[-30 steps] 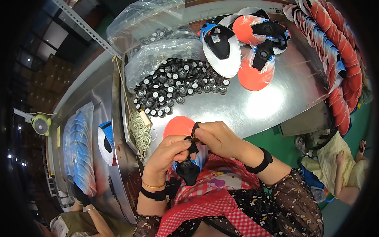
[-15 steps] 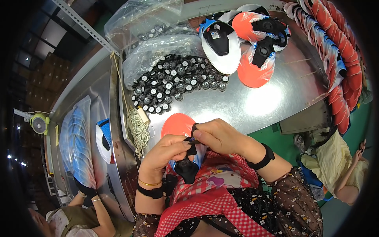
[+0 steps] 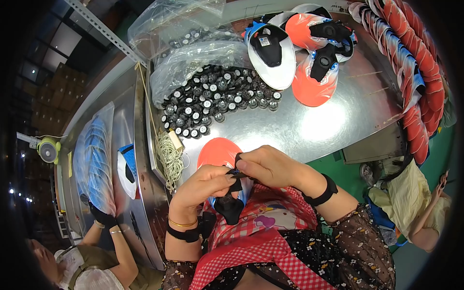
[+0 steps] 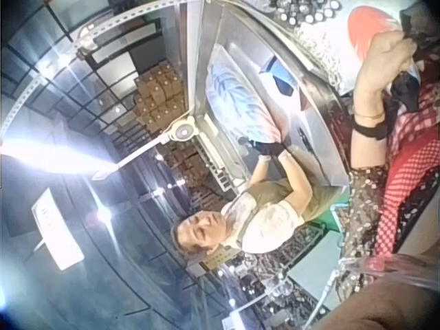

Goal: Attaching straps and buckles to shoe upper components at a shoe factory workstation.

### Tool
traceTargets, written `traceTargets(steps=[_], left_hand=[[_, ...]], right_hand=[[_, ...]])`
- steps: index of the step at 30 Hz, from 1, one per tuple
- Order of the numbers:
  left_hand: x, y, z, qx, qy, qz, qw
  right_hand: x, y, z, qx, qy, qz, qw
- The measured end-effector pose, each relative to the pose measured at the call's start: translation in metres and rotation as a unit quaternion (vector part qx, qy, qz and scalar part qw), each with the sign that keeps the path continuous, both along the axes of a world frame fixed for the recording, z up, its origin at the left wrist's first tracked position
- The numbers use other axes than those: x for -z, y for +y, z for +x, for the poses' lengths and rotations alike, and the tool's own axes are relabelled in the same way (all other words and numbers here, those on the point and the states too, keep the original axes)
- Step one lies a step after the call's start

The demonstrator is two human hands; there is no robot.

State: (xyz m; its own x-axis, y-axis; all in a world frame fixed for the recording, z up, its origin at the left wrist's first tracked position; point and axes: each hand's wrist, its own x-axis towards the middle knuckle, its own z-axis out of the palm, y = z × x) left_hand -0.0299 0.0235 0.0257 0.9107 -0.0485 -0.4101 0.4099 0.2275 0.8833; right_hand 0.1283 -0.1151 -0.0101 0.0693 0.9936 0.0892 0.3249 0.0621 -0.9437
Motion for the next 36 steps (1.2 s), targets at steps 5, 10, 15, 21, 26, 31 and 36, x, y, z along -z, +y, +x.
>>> traceTargets(steps=[5,10,15,21,26,31,36], left_hand=[[-0.001,0.002,-0.001,0.005,-0.005,0.014,1.0],[0.005,0.005,-0.001,-0.007,-0.015,-0.002,1.0],[0.012,-0.005,0.004,-0.178,-0.074,0.039,0.981],[0.011,-0.006,0.011,-0.186,-0.017,0.011,0.982],[0.048,-0.014,-0.005,-0.291,-0.104,0.138,0.941],[0.04,-0.012,-0.027,-0.104,-0.1,0.308,0.94],[0.034,-0.014,-0.028,-0.074,-0.123,0.435,0.889]], right_hand=[[-0.001,0.002,0.001,-0.021,0.016,-0.024,0.999],[0.014,-0.002,-0.001,0.059,0.09,0.006,0.994],[0.012,-0.017,-0.002,0.083,0.255,-0.122,0.956],[0.0,0.0,-0.043,0.064,0.423,-0.215,0.878],[0.006,0.01,-0.042,0.143,0.424,-0.11,0.888],[-0.006,0.011,-0.033,0.165,0.371,-0.138,0.904],[0.001,0.01,-0.032,0.186,0.362,-0.124,0.905]])
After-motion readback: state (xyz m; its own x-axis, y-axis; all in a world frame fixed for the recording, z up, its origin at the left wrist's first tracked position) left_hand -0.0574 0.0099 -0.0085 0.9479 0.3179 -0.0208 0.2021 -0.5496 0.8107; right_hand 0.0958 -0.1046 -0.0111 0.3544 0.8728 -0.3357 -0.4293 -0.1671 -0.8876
